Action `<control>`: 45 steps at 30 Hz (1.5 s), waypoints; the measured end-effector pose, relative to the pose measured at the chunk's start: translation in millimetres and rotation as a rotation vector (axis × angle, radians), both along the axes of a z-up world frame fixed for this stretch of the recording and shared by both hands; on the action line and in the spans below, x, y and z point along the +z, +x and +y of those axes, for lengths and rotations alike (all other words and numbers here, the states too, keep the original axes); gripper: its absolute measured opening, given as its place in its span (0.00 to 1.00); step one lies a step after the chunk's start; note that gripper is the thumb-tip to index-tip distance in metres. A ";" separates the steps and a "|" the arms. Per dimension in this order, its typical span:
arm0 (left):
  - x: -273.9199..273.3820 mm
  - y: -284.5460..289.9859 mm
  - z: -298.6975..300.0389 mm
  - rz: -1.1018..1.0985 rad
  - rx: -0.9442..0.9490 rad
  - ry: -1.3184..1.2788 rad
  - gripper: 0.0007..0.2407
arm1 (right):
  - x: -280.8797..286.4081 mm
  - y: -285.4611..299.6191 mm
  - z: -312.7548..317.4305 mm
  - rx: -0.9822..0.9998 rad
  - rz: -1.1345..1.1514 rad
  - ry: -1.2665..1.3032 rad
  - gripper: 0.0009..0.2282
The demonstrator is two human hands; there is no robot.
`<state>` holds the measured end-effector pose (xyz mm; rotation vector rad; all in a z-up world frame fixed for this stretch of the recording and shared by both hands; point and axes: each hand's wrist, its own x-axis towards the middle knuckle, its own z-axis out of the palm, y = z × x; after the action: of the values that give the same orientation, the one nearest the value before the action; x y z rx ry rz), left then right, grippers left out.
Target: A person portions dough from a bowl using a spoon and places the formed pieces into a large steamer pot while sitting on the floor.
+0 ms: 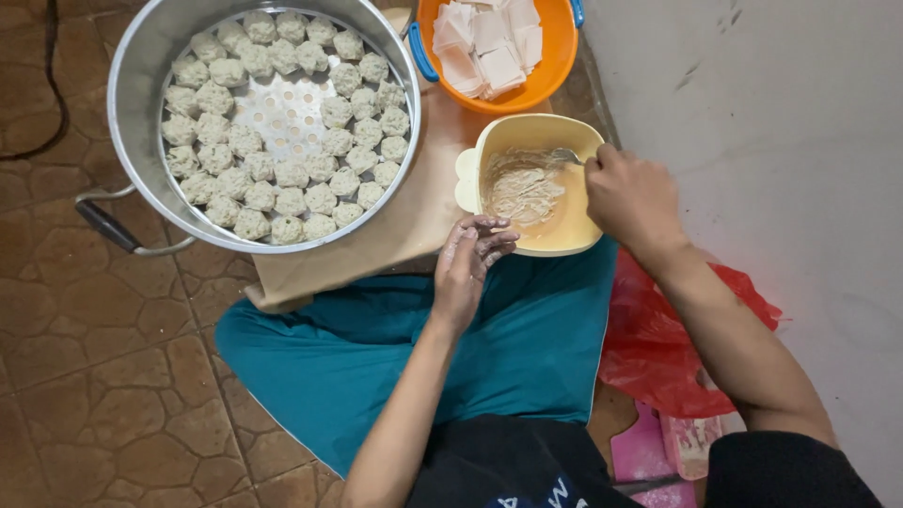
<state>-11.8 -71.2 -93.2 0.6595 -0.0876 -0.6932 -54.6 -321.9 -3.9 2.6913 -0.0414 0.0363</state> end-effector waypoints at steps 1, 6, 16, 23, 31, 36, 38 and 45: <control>4.3 -1.1 0.7 0.002 -0.001 0.000 0.10 | -7.7 0.6 -0.3 -0.001 0.002 0.000 0.08; 9.3 -3.7 2.9 -0.021 -0.007 0.027 0.10 | -9.5 3.4 8.5 -0.011 0.130 0.066 0.08; 12.7 -5.2 5.2 -0.057 -0.003 0.010 0.10 | 40.7 13.5 22.9 -0.156 0.260 0.316 0.11; 20.3 -2.8 5.1 -0.189 -0.023 0.114 0.10 | 2.3 21.6 26.7 -0.175 0.174 0.145 0.08; 25.8 -0.6 5.7 -0.185 -0.054 0.127 0.10 | 20.4 41.1 52.5 -0.130 0.166 0.323 0.11; 16.4 0.5 2.5 -0.145 -0.059 0.095 0.10 | 1.6 44.7 49.2 0.113 0.140 0.314 0.10; 22.1 -0.1 5.9 -0.130 -0.064 0.092 0.10 | 5.3 38.4 41.2 0.145 0.161 0.312 0.09; 23.9 -2.7 5.8 -0.115 -0.050 0.066 0.10 | 41.9 22.8 14.6 0.022 0.134 0.157 0.07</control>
<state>-14.6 -65.5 -69.4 0.7622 -0.1888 -0.7083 -31.8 -307.3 38.0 2.8440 0.0277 -0.1465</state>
